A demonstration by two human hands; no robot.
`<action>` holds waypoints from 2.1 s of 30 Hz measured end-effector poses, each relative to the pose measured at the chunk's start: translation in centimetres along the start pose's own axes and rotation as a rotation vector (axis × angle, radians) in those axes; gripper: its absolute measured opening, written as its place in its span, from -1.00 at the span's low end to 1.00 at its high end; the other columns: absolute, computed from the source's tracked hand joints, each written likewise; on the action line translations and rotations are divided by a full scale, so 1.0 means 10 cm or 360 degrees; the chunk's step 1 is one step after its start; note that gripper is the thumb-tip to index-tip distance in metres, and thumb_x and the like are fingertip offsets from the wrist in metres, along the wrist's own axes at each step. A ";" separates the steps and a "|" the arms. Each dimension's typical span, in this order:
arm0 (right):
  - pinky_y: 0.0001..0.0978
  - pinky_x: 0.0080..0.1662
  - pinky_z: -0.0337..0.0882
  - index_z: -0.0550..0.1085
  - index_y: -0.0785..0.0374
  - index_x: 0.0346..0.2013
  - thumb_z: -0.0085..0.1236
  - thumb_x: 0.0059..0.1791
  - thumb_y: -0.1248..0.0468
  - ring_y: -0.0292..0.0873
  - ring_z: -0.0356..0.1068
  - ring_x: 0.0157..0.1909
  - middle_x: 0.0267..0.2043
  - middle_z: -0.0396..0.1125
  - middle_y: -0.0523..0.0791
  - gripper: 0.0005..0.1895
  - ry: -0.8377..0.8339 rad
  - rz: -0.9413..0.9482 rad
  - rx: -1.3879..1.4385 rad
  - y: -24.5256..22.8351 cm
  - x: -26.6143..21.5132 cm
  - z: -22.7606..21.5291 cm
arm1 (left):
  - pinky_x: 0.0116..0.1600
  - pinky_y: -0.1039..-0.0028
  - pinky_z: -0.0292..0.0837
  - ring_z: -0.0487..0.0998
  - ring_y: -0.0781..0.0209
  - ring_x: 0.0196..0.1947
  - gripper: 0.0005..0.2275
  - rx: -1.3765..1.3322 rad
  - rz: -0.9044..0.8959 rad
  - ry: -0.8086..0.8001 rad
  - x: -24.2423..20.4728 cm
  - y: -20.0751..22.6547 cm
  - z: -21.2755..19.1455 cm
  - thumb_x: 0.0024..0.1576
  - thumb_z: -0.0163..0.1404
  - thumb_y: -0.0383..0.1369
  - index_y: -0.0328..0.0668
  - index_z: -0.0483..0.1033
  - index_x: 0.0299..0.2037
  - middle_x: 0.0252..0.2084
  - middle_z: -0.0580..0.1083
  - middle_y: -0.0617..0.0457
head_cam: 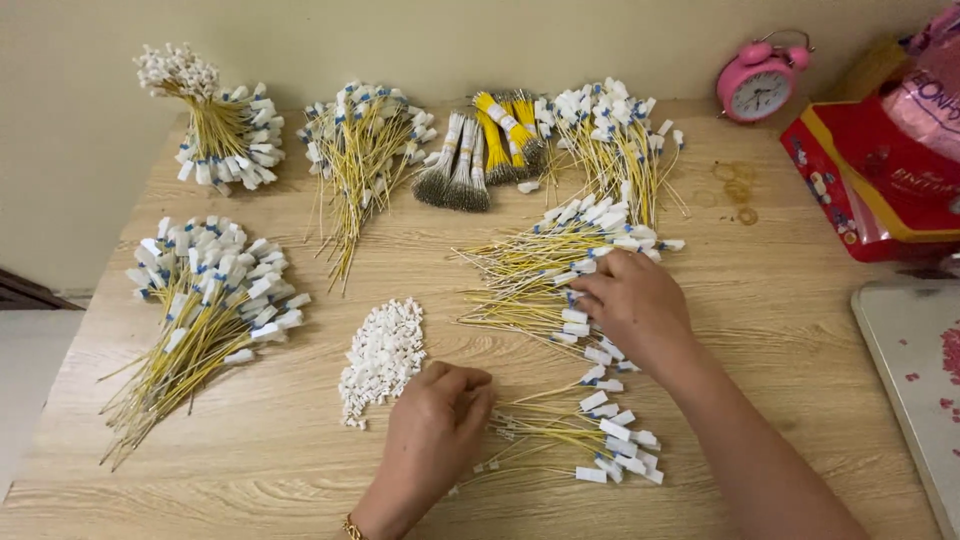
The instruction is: Assembling small plastic sleeves onto the tips of wired connectors.
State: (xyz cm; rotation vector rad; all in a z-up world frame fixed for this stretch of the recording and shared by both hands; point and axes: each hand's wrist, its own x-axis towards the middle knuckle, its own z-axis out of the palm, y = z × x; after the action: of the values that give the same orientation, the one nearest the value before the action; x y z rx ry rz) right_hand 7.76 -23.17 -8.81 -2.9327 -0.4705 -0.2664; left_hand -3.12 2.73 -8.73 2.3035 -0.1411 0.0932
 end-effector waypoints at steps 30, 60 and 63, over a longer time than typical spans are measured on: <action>-0.56 -0.45 0.26 0.59 0.28 -0.20 0.17 -0.09 0.44 -0.35 0.29 -0.47 -0.32 0.46 -0.18 -0.81 0.0297 -0.0030 0.1136 -0.73 -0.25 -1.02 | -0.20 0.53 0.47 0.52 0.32 -0.30 -0.82 -0.0607 0.0212 -0.0218 0.72 0.37 -0.16 0.14 0.11 -0.30 -0.05 0.64 -0.08 -0.21 0.59 0.11; -0.19 0.00 0.46 0.40 0.31 0.23 0.10 0.01 0.35 -0.16 0.42 -0.11 -0.14 0.43 -0.03 -0.53 -0.0136 -0.0047 0.2019 -0.81 0.03 -0.50 | -0.22 0.51 0.47 0.51 0.32 -0.44 -0.83 -0.1228 -0.0336 -0.0068 0.37 0.15 -0.30 0.18 0.18 -0.32 -0.29 0.70 -0.24 -0.49 0.60 -0.02; -0.37 -0.22 0.55 0.50 0.35 0.07 0.19 -0.03 0.43 -0.25 0.42 -0.34 -0.36 0.44 -0.05 -0.64 -0.0009 0.0073 0.2070 -0.82 -0.01 -0.59 | -0.21 0.51 0.48 0.52 0.32 -0.42 -0.83 -0.1185 -0.0297 -0.0125 0.33 0.20 -0.33 0.18 0.18 -0.32 -0.29 0.70 -0.23 -0.49 0.61 -0.02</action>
State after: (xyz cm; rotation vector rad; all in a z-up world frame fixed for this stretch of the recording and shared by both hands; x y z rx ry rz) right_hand 4.16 -16.63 -2.02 -1.6650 -0.3583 0.0648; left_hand -0.20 3.59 -4.73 1.5661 0.0051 -0.1281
